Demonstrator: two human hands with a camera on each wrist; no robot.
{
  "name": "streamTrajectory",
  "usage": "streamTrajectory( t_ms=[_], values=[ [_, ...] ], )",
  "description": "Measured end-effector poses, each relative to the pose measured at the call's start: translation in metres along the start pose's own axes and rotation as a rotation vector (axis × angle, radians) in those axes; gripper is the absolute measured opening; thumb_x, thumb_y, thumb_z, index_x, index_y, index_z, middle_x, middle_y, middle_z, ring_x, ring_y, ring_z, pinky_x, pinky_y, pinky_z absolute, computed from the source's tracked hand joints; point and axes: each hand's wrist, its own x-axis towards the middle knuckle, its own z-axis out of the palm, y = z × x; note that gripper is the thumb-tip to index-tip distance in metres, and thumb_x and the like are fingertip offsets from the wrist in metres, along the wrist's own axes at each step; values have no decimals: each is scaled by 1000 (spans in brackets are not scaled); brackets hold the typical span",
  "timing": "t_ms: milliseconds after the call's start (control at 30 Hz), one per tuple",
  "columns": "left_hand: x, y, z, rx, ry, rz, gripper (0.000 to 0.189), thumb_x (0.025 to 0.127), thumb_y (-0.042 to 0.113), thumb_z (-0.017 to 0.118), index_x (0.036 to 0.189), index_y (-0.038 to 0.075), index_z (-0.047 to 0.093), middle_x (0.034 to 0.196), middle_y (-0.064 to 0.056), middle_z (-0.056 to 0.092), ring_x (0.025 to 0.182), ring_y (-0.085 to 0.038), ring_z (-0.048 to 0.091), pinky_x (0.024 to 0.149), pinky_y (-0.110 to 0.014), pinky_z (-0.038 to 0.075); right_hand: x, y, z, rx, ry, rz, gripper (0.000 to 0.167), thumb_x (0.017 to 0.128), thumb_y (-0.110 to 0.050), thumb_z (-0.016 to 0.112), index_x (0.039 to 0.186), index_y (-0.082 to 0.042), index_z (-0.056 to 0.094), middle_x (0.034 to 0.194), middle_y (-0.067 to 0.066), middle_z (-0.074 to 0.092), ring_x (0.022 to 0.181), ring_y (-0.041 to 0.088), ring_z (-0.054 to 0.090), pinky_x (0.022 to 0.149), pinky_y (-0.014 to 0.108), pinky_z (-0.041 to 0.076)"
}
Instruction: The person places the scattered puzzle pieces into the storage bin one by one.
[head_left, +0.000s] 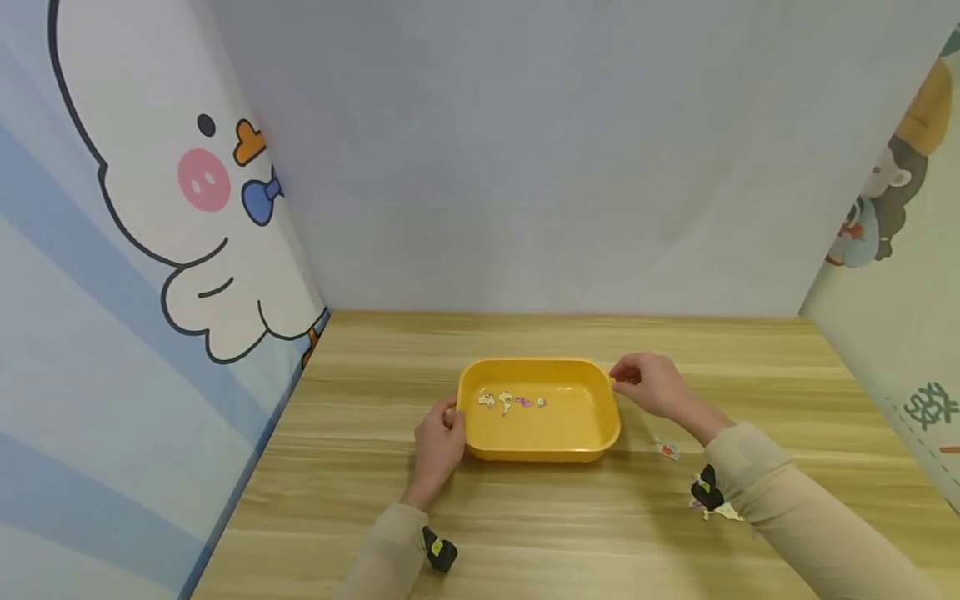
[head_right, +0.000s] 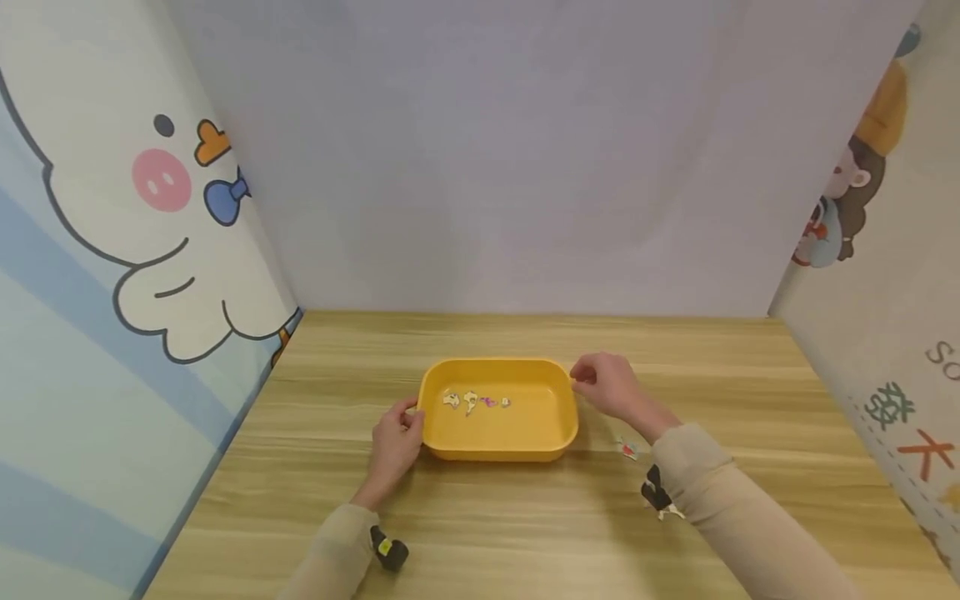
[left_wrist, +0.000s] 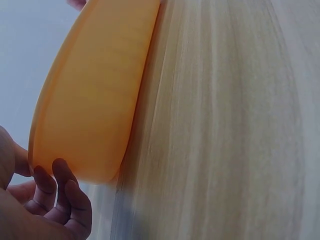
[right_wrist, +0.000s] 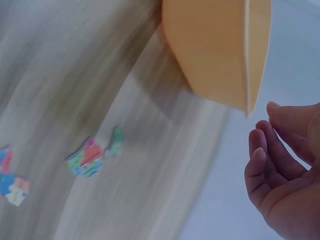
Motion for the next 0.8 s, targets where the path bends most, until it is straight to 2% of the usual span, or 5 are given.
streamTrajectory(
  t_ms=[300, 500, 800],
  values=[
    [0, 2, -2, 9, -17, -6, 26, 91, 7, 58, 115, -4, 64, 63, -2, 51, 50, -12, 45, 45, -25, 39, -18, 21, -3, -52, -49, 9, 12, 83, -3, 70, 92, 5, 68, 81, 6, 66, 73, 21, 61, 67, 38, 51],
    [2, 0, -2, 11, -13, -7, 26, 91, 6, 59, 115, -4, 64, 64, -2, 52, 50, -12, 46, 45, -25, 39, -26, 34, -3, -89, -71, 5, 6, 78, 2, 70, 83, 4, 67, 74, 4, 63, 68, 20, 60, 63, 37, 51],
    [0, 3, -1, 4, -19, -21, 26, 92, 6, 59, 115, -4, 64, 64, -2, 51, 51, -13, 46, 45, -25, 39, -38, 50, 3, -58, -90, 59, 7, 75, 4, 68, 81, 1, 66, 72, 1, 61, 67, 17, 57, 63, 37, 49]
  ],
)
